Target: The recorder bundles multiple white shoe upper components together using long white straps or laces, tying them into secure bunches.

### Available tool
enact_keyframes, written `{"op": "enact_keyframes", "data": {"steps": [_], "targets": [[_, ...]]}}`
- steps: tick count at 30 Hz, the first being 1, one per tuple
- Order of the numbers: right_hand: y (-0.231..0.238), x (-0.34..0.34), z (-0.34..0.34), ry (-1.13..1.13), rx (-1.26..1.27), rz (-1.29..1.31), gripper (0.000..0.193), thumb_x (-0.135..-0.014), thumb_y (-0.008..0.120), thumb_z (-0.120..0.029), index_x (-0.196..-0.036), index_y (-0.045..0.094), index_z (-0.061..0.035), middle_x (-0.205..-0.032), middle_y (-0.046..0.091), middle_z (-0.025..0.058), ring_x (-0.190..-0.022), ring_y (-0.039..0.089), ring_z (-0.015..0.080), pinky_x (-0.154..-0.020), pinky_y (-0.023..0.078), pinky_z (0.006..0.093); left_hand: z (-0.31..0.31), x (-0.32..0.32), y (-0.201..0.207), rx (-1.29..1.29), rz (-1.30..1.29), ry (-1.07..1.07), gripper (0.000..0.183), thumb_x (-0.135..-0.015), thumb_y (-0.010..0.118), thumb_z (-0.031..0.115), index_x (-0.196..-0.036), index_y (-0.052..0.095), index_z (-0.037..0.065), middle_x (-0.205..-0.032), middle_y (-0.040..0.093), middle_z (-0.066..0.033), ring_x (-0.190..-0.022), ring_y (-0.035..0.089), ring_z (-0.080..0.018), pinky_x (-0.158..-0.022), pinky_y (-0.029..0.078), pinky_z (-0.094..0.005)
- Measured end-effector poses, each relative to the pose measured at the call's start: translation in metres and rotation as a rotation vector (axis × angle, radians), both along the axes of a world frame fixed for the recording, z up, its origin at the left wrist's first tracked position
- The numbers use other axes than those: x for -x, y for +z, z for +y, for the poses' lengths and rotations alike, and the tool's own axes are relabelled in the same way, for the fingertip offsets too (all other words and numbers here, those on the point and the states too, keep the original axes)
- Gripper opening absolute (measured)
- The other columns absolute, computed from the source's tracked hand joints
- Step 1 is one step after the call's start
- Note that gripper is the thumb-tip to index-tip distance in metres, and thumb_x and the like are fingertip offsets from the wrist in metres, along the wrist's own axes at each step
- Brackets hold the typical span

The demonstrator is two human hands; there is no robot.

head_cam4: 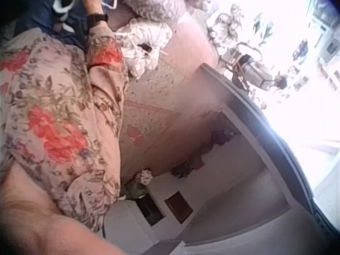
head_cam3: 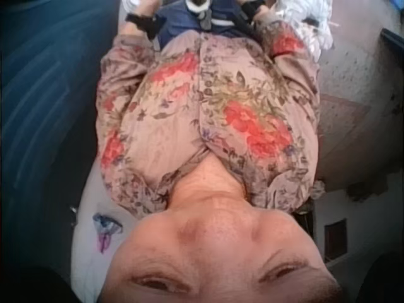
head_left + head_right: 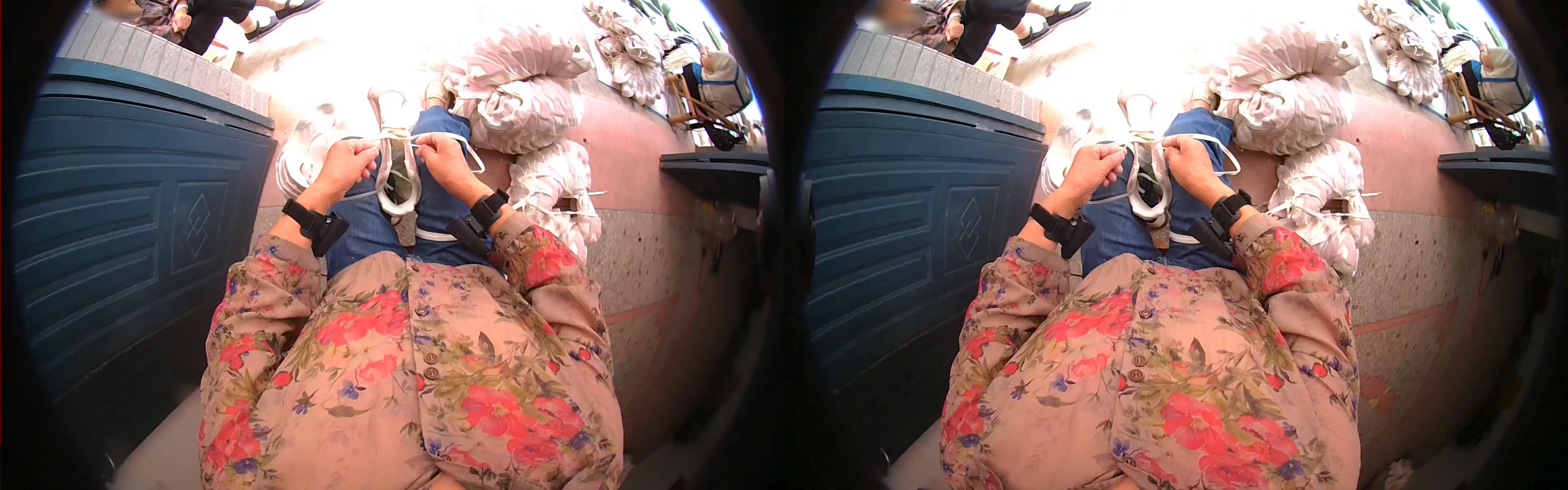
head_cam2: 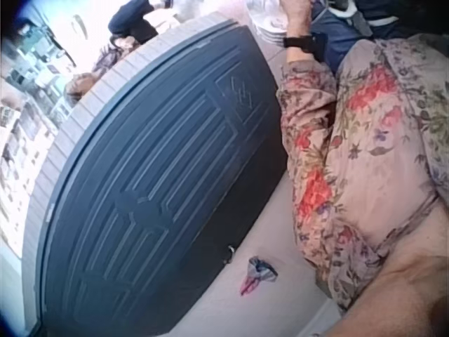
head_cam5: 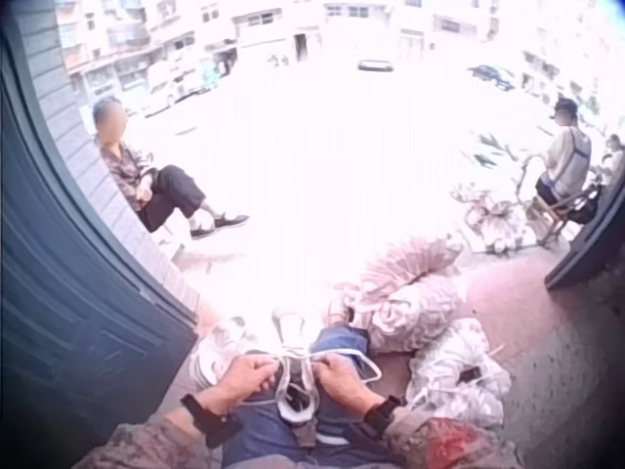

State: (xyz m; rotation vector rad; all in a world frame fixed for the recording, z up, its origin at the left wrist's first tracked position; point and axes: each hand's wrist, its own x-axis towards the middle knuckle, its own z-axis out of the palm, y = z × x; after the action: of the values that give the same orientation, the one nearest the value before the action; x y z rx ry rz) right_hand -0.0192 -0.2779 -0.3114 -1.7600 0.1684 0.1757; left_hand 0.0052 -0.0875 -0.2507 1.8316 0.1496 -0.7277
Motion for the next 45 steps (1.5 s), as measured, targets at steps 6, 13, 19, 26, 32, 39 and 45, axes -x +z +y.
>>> {"op": "enact_keyframes", "data": {"steps": [6,13,19,26,32,39,45], "targets": [[0.010,-0.005,0.003,0.112,0.320,0.036,0.018,-0.076,0.048,-0.014,-0.082,0.060,-0.0015,-0.080,0.059,0.0188,-0.080,0.056,0.0332,-0.071,0.043,0.0387,0.004,0.005,-0.023,-0.069,-0.118,0.105,0.016,-0.079,0.055,0.016,-0.081,0.061,0.002,-0.062,0.058,-0.0032,-0.052,0.051,-0.0067,-0.046,0.041,-0.0220],[0.010,-0.003,0.005,0.091,0.482,-0.069,0.020,-0.079,0.047,-0.017,-0.084,0.058,-0.0022,-0.084,0.059,0.0189,-0.081,0.056,0.0347,-0.071,0.043,0.0411,-0.010,0.003,-0.029,-0.435,-0.671,-0.150,0.014,-0.077,0.054,0.014,-0.076,0.060,0.001,-0.067,0.059,-0.0131,-0.061,0.058,-0.0229,-0.058,0.045,-0.0321],[0.019,-0.005,0.017,0.134,0.653,-0.092,0.014,-0.078,0.047,-0.013,-0.080,0.055,-0.0015,-0.081,0.057,0.0185,-0.079,0.056,0.0350,-0.067,0.043,0.0429,-0.010,-0.001,-0.024,-0.539,-0.806,-0.232,0.015,-0.076,0.055,0.014,-0.075,0.060,0.000,-0.071,0.059,-0.0184,-0.069,0.057,-0.0332,-0.062,0.045,-0.0373],[0.016,-0.006,0.023,0.236,0.886,-0.308,0.009,-0.075,0.048,-0.010,-0.078,0.055,-0.0058,-0.080,0.058,0.0130,-0.079,0.056,0.0297,-0.065,0.043,0.0408,-0.015,-0.006,-0.019,-0.339,-0.520,-0.246,0.015,-0.077,0.052,0.014,-0.077,0.059,0.001,-0.071,0.059,-0.0178,-0.069,0.057,-0.0333,-0.062,0.045,-0.0393],[0.014,-0.004,0.021,0.148,0.765,-0.354,0.012,-0.077,0.049,-0.014,-0.079,0.058,-0.0067,-0.082,0.059,0.0103,-0.083,0.056,0.0268,-0.067,0.042,0.0397,-0.021,-0.003,-0.017,-0.635,-0.908,-0.360,0.013,-0.075,0.050,0.011,-0.071,0.057,0.000,-0.067,0.058,-0.0176,-0.067,0.057,-0.0330,-0.060,0.044,-0.0400],[0.016,-0.005,0.019,0.063,0.788,-0.305,0.016,-0.076,0.053,-0.020,-0.078,0.059,-0.0054,-0.079,0.058,0.0129,-0.078,0.055,0.0291,-0.068,0.042,0.0398,-0.023,-0.013,-0.032,-0.546,-0.716,-0.236,0.016,-0.072,0.057,0.018,-0.069,0.060,0.002,-0.066,0.058,-0.0182,-0.064,0.057,-0.0324,-0.060,0.044,-0.0399],[0.028,0.003,0.021,0.112,0.977,-0.442,0.016,-0.073,0.056,-0.023,-0.074,0.061,-0.0081,-0.077,0.056,0.0075,-0.080,0.052,0.0253,-0.069,0.040,0.0395,-0.029,0.015,-0.022,-0.622,-0.699,-0.077,0.028,-0.076,0.054,0.029,-0.069,0.062,0.002,-0.074,0.061,-0.0167,-0.074,0.056,-0.0333,-0.064,0.044,-0.0433]]}}
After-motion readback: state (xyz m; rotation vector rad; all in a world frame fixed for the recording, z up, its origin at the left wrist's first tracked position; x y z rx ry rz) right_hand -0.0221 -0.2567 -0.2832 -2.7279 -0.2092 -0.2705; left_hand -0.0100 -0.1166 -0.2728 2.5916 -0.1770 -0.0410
